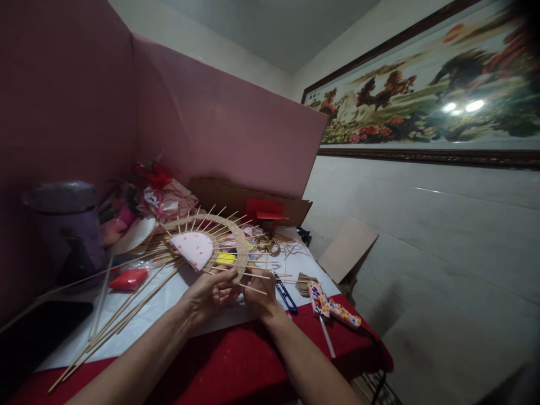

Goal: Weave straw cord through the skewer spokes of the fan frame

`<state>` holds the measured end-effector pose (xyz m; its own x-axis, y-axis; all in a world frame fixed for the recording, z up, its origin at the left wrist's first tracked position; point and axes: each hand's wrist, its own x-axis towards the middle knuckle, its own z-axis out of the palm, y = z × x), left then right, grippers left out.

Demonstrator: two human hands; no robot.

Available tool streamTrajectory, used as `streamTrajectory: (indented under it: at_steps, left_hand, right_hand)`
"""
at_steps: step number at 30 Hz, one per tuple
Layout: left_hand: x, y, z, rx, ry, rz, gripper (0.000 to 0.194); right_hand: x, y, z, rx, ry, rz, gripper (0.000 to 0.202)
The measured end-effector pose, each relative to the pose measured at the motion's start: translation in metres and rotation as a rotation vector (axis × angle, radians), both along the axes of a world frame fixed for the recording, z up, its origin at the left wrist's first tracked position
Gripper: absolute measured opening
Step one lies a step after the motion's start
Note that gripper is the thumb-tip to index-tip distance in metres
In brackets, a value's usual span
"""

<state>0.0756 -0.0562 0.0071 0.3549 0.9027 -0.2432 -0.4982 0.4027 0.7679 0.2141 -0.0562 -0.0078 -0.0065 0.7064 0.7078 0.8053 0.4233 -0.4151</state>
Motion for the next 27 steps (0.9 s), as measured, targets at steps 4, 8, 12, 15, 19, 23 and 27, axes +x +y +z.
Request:
streamTrajectory:
  at_steps: [4, 8, 12, 15, 19, 23, 27]
  left_hand:
    - [0.0008, 0.0010, 0.0009, -0.009, -0.053, -0.020, 0.022]
    - [0.0018, -0.0002, 0.0055, -0.063, -0.046, 0.022, 0.017]
    - [0.0023, -0.0026, 0.0097, -0.060, -0.025, 0.051, 0.014]
    - [0.0022, -0.0027, 0.0092, -0.042, -0.027, 0.058, 0.013]
    - [0.0013, -0.0011, 0.0063, -0.011, -0.031, 0.045, 0.016]
    - [-0.0007, 0.0015, 0.0040, -0.006, -0.045, 0.019, 0.018]
    - [-0.0020, 0.0051, 0.0023, -0.029, -0.027, 0.022, 0.015]
  right_hand:
    - [0.0027, 0.0003, 0.0010, -0.080, -0.064, 0.081, 0.011]
    - [0.0029, 0.0027, -0.0004, -0.060, -0.057, 0.052, 0.018]
    - [0.0027, 0.0051, -0.0025, -0.046, -0.062, 0.029, 0.023]
    - [0.0036, 0.0052, -0.0025, -0.060, -0.069, 0.004, 0.022]
    - [0.0049, 0.0046, -0.0007, -0.081, -0.074, 0.015, 0.022]
    - [0.0048, 0.0054, -0.0018, -0.116, -0.010, 0.063, 0.024]
    - [0.0082, 0.0042, -0.0051, -0.142, 0.029, 0.069, 0.022]
